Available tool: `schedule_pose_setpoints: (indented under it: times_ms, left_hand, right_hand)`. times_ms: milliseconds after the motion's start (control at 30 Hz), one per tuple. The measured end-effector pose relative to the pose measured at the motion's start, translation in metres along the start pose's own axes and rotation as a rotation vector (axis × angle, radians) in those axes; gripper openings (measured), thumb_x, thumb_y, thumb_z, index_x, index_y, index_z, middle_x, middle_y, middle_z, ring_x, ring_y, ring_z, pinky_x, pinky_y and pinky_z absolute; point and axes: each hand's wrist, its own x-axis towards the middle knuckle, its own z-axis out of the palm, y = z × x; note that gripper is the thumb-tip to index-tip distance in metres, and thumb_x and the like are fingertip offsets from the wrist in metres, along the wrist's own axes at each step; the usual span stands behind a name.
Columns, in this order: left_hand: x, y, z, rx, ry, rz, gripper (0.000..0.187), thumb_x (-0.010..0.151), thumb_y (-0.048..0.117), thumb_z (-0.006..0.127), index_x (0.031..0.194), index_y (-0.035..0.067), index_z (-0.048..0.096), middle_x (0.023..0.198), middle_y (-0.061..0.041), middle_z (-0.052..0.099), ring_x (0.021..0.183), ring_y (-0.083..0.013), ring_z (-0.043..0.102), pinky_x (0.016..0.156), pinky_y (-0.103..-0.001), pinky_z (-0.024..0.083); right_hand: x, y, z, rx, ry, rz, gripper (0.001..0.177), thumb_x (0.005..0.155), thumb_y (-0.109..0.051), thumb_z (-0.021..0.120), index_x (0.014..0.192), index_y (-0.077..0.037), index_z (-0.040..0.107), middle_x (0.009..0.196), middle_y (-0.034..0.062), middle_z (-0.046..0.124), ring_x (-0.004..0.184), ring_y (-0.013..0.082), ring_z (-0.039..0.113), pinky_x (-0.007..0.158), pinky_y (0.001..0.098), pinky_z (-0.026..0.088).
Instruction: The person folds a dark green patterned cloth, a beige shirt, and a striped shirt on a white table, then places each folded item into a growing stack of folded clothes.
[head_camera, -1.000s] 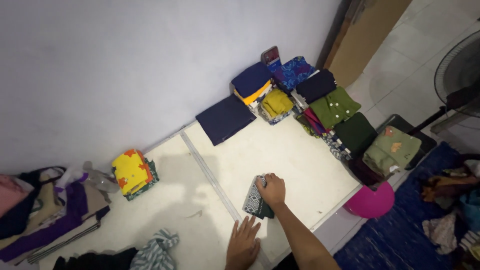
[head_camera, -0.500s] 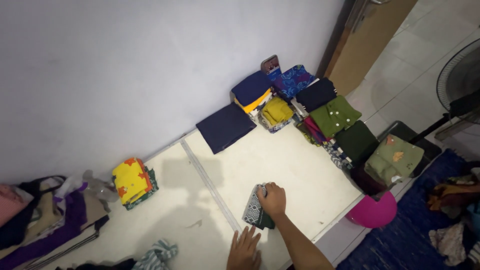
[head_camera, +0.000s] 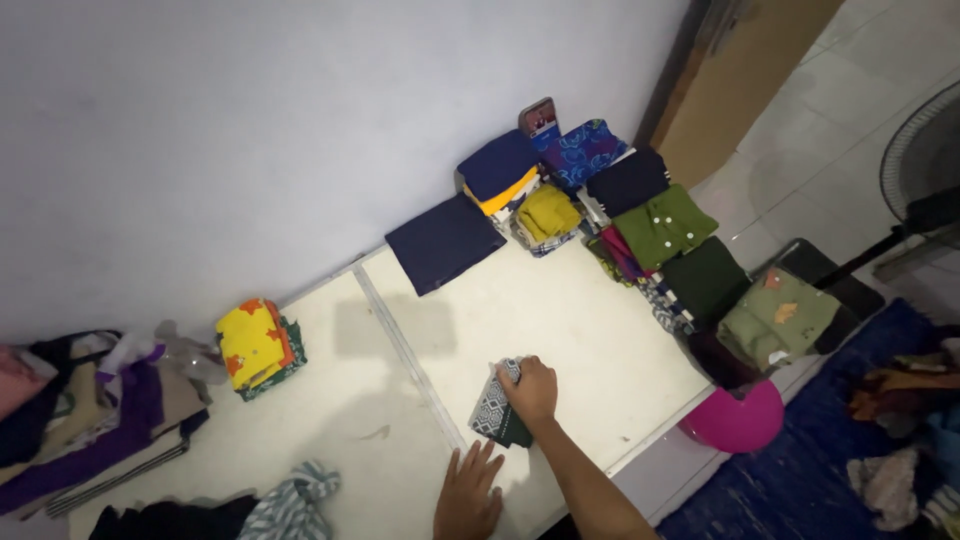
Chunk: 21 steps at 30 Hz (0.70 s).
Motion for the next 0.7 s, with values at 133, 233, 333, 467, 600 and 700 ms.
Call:
schedule_pose_setpoints:
  times_ms: [133,233,333,467,600,700]
  left_hand:
    - [-0.002,-0.005,0.01,0.066,0.024,-0.028,0.055,0.087,0.021,0.066,0.139,0.006,0.056,0.156,-0.018,0.043,0.148,-0.0371,0.032,0.118,-0.06,0.019]
    - [-0.006,-0.013,0.03,0.125,-0.007,-0.002,0.061,0.088,0.024,0.065,0.144,0.005,0.052,0.156,-0.022,0.04,0.146,-0.0398,0.033,0.116,-0.06,0.019]
    - [0.004,-0.021,0.077,0.222,0.162,-0.094,0.061,0.091,0.036,0.064,0.142,0.006,0.053,0.151,-0.015,0.051,0.148,-0.0317,0.036,0.118,-0.058,0.019]
    - [0.066,0.009,0.1,-0.46,0.456,-0.734,0.072,0.091,0.031,0.067,0.152,0.005,0.039,0.152,-0.014,0.047,0.145,-0.0297,0.041,0.118,-0.052,0.021]
    - [0.134,0.052,0.078,-1.016,0.481,-0.8,0.064,0.095,0.023,0.063,0.153,0.009,0.039,0.154,-0.011,0.052,0.138,-0.0257,0.052,0.112,-0.037,0.039]
    - [0.173,0.055,0.072,-1.058,0.43,-0.709,0.07,0.089,0.017,0.071,0.151,0.003,0.039,0.143,-0.017,0.061,0.125,-0.0276,0.062,0.106,-0.038,0.047]
  right_hand:
    - [-0.008,0.002,-0.014,0.101,-0.016,0.077,0.052,0.091,-0.054,0.068,0.087,-0.003,0.067,0.084,0.009,0.067,0.069,0.0222,0.061,0.076,0.0329,0.053]
    - [-0.014,0.01,-0.024,0.262,-0.12,0.147,0.039,0.091,-0.043,0.072,0.083,-0.005,0.065,0.061,0.0019,0.064,0.044,0.0127,0.057,0.042,0.0236,0.049]
    - [-0.008,0.025,-0.028,0.104,-0.222,0.149,0.064,0.09,-0.06,0.061,0.114,-0.001,0.067,0.079,0.0135,0.074,0.067,0.0279,0.069,0.067,0.0336,0.055]
    - [0.019,0.021,-0.066,0.475,-0.358,0.543,0.064,0.093,-0.055,0.057,0.121,0.001,0.069,0.095,0.0126,0.077,0.085,0.0217,0.072,0.079,0.0287,0.056]
    - [0.053,0.039,-0.072,0.888,-0.326,0.792,0.058,0.097,-0.046,0.056,0.104,0.009,0.072,0.093,0.0184,0.072,0.084,0.0232,0.067,0.078,0.0309,0.053]
    - [0.068,0.027,-0.114,0.895,-0.375,0.803,0.062,0.1,-0.046,0.049,0.108,0.011,0.072,0.103,0.0214,0.072,0.093,0.0248,0.067,0.087,0.0325,0.053]
